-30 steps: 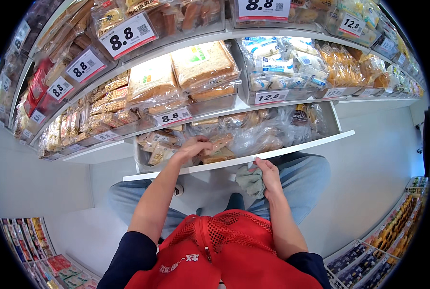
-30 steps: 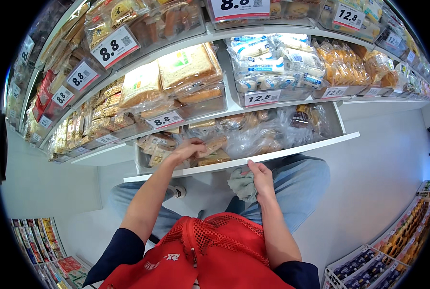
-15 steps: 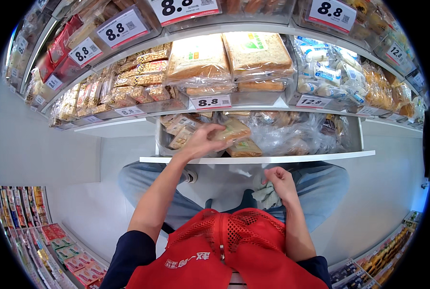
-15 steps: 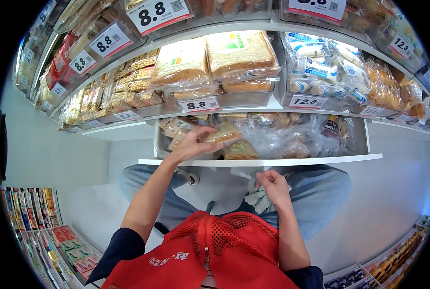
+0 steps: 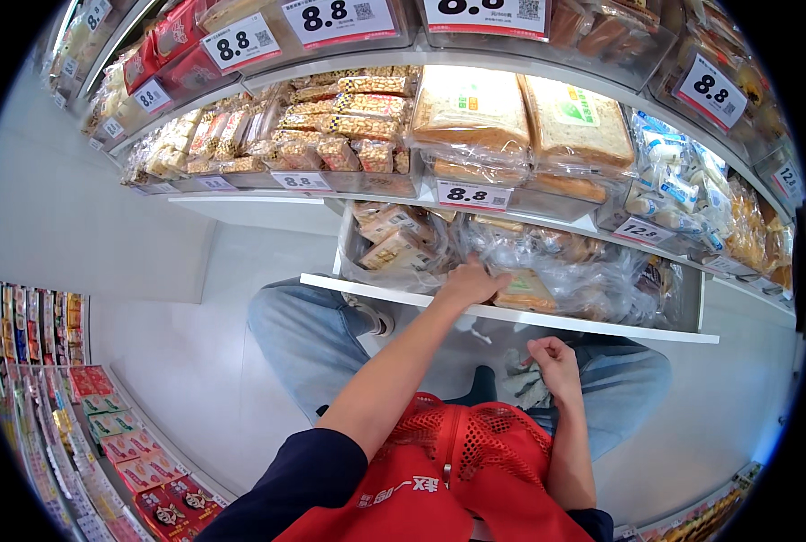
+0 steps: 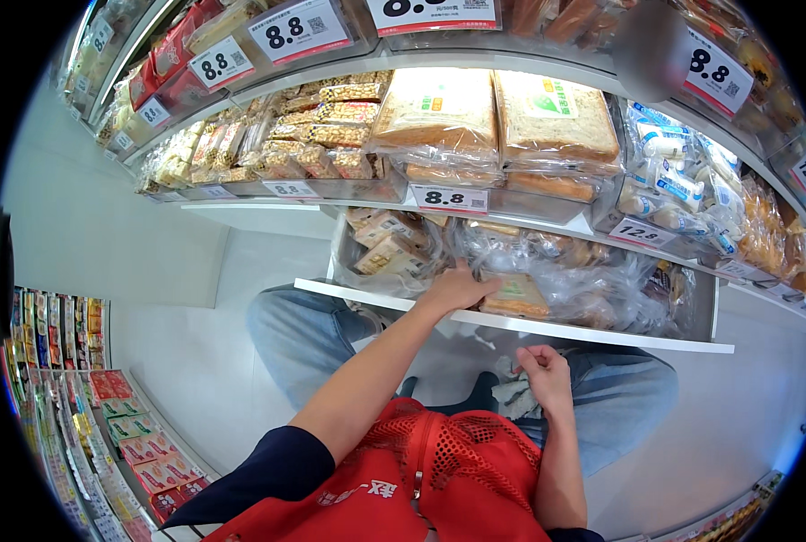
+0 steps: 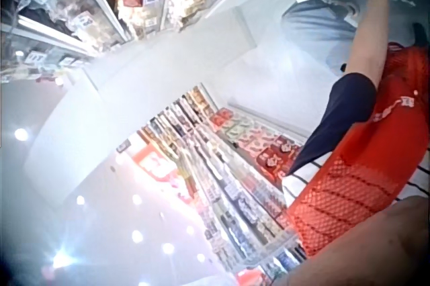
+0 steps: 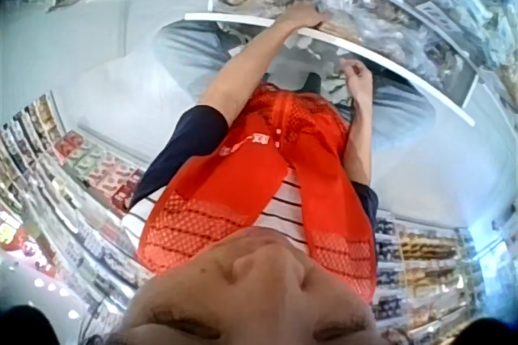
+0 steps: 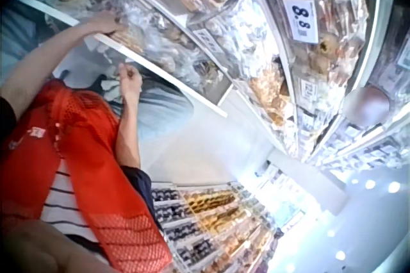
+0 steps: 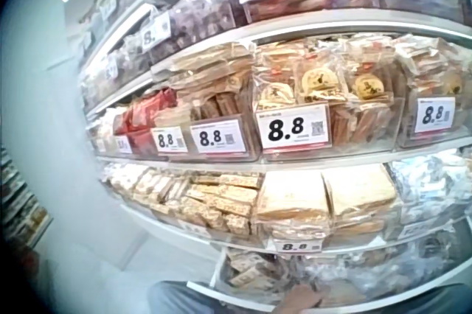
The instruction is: The person restocks a bakery shelf by picking up packaged bread and pastries, wiping them with a cloth, and arranging them on the shelves. They move between different shelf sections, handling items one at a time and placing them in neat rows.
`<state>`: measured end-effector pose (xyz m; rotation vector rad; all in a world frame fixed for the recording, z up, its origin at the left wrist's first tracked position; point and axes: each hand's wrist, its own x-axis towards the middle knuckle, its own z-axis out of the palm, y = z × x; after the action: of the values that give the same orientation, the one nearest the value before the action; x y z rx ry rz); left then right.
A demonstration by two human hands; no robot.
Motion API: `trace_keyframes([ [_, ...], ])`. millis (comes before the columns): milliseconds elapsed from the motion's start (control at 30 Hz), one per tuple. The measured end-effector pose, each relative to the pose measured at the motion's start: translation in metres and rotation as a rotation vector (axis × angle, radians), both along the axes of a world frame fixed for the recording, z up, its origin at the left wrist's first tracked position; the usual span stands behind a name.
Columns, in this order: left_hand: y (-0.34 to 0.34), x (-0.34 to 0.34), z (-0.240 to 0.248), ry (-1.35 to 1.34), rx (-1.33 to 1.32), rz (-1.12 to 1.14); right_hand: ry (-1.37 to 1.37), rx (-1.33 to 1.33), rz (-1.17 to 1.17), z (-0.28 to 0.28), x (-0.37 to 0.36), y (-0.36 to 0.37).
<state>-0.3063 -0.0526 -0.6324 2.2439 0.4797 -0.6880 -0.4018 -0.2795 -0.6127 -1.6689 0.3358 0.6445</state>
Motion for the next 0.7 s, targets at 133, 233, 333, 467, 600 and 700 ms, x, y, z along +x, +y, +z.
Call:
trace_keyframes([
  [133, 0.007, 0.016, -0.020, 0.248, -0.411, 0.151, -0.012, -0.043, 0.011, -0.002, 0.000, -0.002],
  [233, -0.006, 0.018, -0.045, 0.247, -0.590, 0.419, -0.011, -0.116, 0.039, -0.001, 0.002, 0.000],
  [333, -0.016, 0.020, -0.047, 0.230, -0.782, 0.639, -0.028, -0.167, 0.061, -0.005, 0.001, -0.002],
  [467, 0.004, 0.025, -0.004, 0.311, -0.994, 0.638, -0.081, -0.211, 0.057, -0.005, 0.000, -0.001],
  [600, 0.051, 0.033, 0.009, 0.333, -1.079, 0.626, -0.068, -0.201, 0.054, 0.000, -0.001, 0.002],
  [700, 0.094, 0.035, 0.020, 0.295, -1.035, 0.644, -0.106, -0.219, 0.075, -0.005, -0.004, -0.001],
])
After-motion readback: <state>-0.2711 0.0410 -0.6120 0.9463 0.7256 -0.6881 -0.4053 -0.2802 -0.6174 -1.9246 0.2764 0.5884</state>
